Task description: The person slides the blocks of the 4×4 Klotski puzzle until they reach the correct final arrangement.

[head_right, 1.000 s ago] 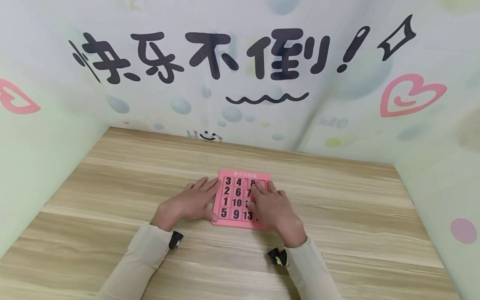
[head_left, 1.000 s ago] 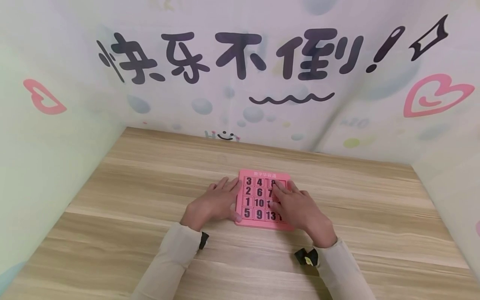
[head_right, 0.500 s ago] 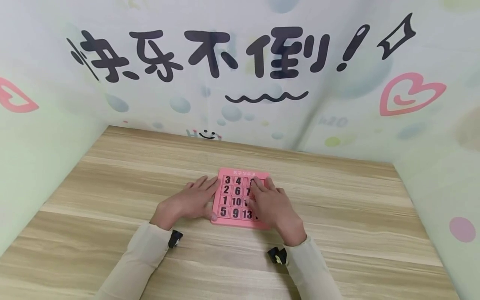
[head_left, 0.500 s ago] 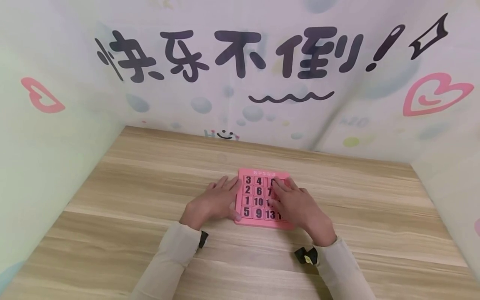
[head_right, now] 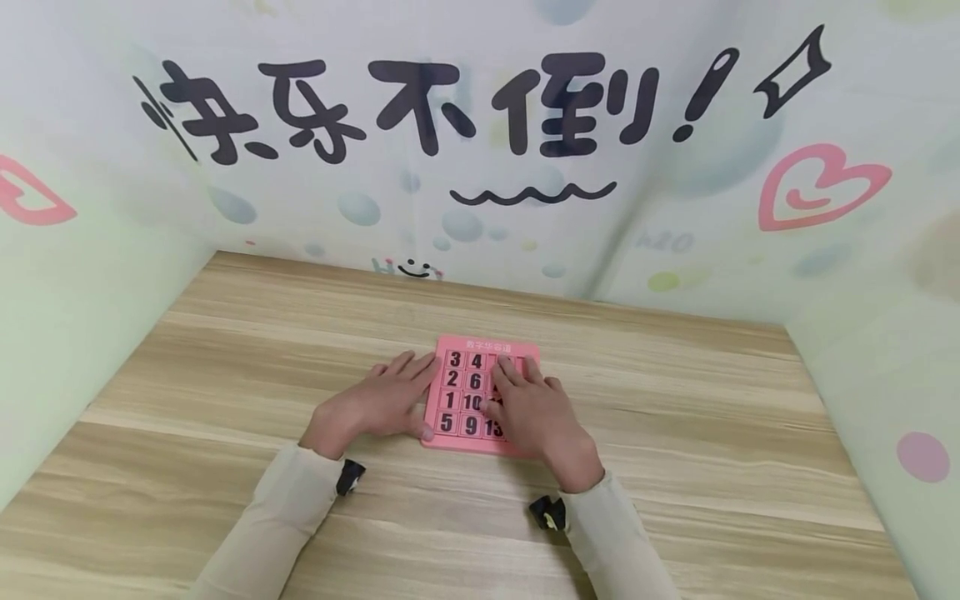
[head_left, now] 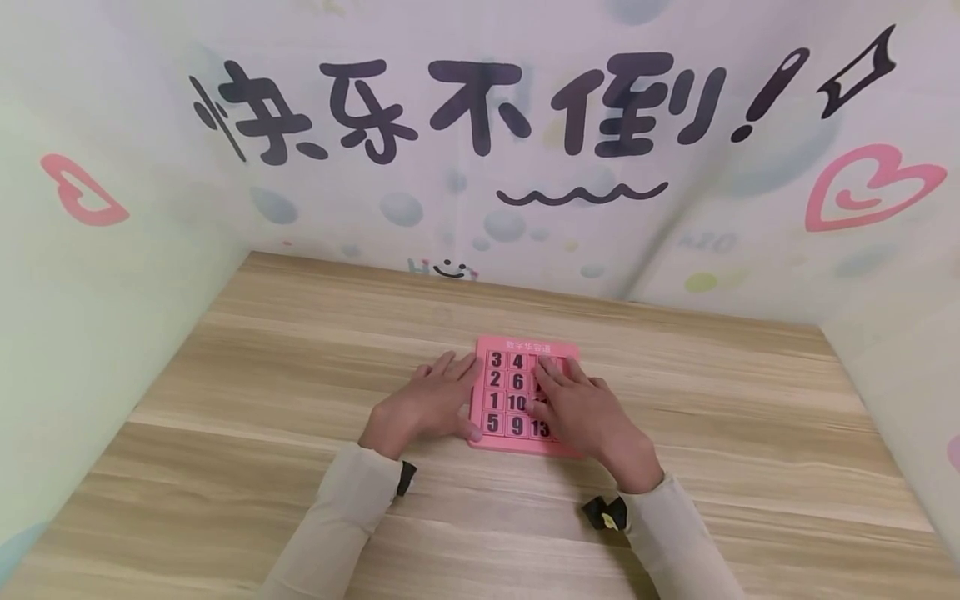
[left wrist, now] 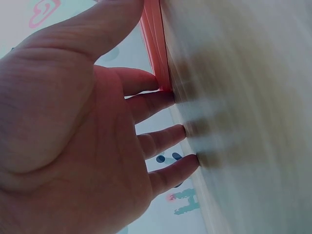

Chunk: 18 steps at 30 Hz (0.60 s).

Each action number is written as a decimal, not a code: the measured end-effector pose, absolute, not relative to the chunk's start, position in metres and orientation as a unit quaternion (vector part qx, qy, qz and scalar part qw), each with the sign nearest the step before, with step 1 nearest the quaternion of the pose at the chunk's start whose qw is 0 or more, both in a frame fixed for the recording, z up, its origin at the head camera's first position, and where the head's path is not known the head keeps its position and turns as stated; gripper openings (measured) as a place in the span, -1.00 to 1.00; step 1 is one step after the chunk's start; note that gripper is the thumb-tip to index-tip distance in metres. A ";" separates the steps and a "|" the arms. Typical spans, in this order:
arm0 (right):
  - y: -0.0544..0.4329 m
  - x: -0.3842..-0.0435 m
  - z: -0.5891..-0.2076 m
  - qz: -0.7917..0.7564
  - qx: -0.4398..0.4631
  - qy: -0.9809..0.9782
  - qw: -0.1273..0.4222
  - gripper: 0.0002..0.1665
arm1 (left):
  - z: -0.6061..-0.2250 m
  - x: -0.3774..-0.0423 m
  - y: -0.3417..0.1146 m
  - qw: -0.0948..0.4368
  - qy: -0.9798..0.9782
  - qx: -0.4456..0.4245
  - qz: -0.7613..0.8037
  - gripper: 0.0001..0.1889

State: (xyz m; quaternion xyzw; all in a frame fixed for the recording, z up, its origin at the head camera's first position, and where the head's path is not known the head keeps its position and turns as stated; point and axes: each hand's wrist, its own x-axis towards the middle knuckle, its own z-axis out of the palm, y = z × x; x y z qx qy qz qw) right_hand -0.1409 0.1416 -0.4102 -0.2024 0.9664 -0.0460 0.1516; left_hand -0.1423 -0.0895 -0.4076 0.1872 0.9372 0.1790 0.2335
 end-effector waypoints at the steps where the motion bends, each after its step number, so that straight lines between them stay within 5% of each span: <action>1: 0.142 -0.141 -0.410 -0.047 -0.201 0.966 0.153 -0.22 | -0.408 -0.142 -0.090 0.233 0.937 0.188 0.179 0.07; 18: 0.150 -0.141 -0.404 -0.063 -0.196 0.966 0.156 -0.26 | -0.409 -0.141 -0.089 0.231 0.938 0.189 0.180 0.06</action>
